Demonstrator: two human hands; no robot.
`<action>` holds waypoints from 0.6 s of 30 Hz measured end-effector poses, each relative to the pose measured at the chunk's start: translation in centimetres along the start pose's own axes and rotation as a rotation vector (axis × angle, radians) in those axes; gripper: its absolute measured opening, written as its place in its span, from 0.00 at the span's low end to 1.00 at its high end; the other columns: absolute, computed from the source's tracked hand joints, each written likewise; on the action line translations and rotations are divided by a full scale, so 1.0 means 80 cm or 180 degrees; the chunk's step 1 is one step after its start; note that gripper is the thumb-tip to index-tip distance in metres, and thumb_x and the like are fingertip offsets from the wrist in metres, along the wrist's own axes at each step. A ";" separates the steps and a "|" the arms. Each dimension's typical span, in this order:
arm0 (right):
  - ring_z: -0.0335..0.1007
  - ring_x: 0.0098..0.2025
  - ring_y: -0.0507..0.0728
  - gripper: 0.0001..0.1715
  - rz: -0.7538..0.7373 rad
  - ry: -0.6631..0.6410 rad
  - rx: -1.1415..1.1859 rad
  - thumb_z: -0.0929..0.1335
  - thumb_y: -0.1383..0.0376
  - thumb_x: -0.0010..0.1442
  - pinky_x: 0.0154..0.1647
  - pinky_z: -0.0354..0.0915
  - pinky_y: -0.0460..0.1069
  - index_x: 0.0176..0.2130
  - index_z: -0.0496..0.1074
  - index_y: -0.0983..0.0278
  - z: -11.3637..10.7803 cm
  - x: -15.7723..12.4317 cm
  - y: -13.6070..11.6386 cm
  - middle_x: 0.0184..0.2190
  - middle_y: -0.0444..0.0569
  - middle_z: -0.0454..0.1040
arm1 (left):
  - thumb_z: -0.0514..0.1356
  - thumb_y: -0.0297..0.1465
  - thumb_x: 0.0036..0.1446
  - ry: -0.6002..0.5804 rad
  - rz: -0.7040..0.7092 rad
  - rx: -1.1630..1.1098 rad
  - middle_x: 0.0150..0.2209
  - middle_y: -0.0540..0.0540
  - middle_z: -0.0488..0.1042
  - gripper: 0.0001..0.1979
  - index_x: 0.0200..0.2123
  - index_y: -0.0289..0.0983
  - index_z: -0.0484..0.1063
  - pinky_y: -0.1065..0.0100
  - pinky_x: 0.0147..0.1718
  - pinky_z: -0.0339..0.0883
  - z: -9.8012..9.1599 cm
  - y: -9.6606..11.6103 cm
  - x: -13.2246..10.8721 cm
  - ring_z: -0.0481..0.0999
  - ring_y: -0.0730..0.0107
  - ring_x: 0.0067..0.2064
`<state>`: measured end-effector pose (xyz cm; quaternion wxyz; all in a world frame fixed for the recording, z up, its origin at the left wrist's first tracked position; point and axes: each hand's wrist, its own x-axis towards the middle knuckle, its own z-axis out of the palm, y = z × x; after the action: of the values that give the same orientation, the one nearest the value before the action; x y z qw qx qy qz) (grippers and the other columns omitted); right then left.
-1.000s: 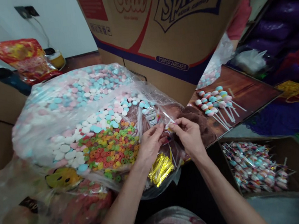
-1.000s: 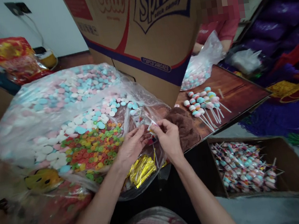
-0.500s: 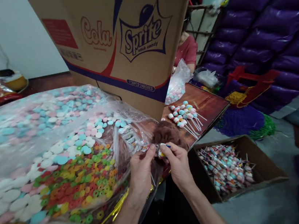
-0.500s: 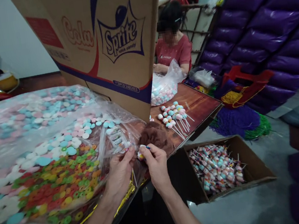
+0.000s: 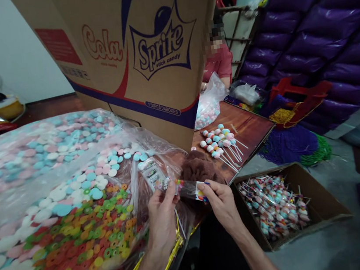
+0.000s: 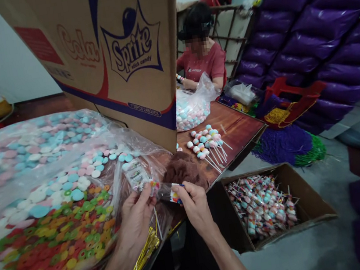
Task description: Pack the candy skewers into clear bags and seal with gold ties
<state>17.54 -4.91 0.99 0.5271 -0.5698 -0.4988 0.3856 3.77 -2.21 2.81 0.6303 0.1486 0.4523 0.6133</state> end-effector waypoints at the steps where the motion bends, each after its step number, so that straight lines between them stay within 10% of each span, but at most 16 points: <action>1: 0.46 0.24 0.48 0.26 0.0002 -0.0129 -0.0050 0.66 0.54 0.62 0.24 0.47 0.46 0.20 0.55 0.62 -0.003 0.003 0.000 0.20 0.39 0.51 | 0.76 0.32 0.34 -0.0021 -0.0058 -0.0027 0.28 0.49 0.78 0.16 0.28 0.32 0.78 0.79 0.27 0.66 0.000 0.000 0.002 0.73 0.79 0.28; 5: 0.47 0.23 0.48 0.28 -0.0145 -0.0283 -0.0448 0.66 0.53 0.62 0.25 0.47 0.46 0.19 0.55 0.62 -0.020 0.028 0.010 0.19 0.39 0.51 | 0.76 0.25 0.33 0.0034 -0.0239 -0.0134 0.28 0.49 0.78 0.15 0.28 0.32 0.78 0.80 0.25 0.66 -0.001 0.000 0.013 0.73 0.80 0.28; 12: 0.63 0.33 0.56 0.09 -0.0616 0.1266 -0.2601 0.65 0.62 0.61 0.33 0.56 0.49 0.33 0.74 0.63 -0.073 0.100 0.057 0.31 0.51 0.73 | 0.68 0.18 0.45 0.0590 -0.0242 -0.0263 0.25 0.51 0.76 0.07 0.27 0.32 0.75 0.80 0.21 0.66 0.002 0.006 0.031 0.71 0.81 0.22; 18: 0.65 0.36 0.59 0.12 -0.0642 0.1303 -0.3038 0.64 0.66 0.62 0.39 0.58 0.52 0.34 0.77 0.64 -0.097 0.116 0.085 0.31 0.55 0.75 | 0.62 0.17 0.54 0.0816 -0.0363 -0.0356 0.25 0.51 0.74 0.05 0.30 0.32 0.74 0.80 0.21 0.66 0.004 0.019 0.047 0.71 0.82 0.21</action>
<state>28.01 2.78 -3.75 0.3302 -0.7592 -0.5581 -0.0562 2.41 1.60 2.65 0.6085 0.0078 0.5018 0.6147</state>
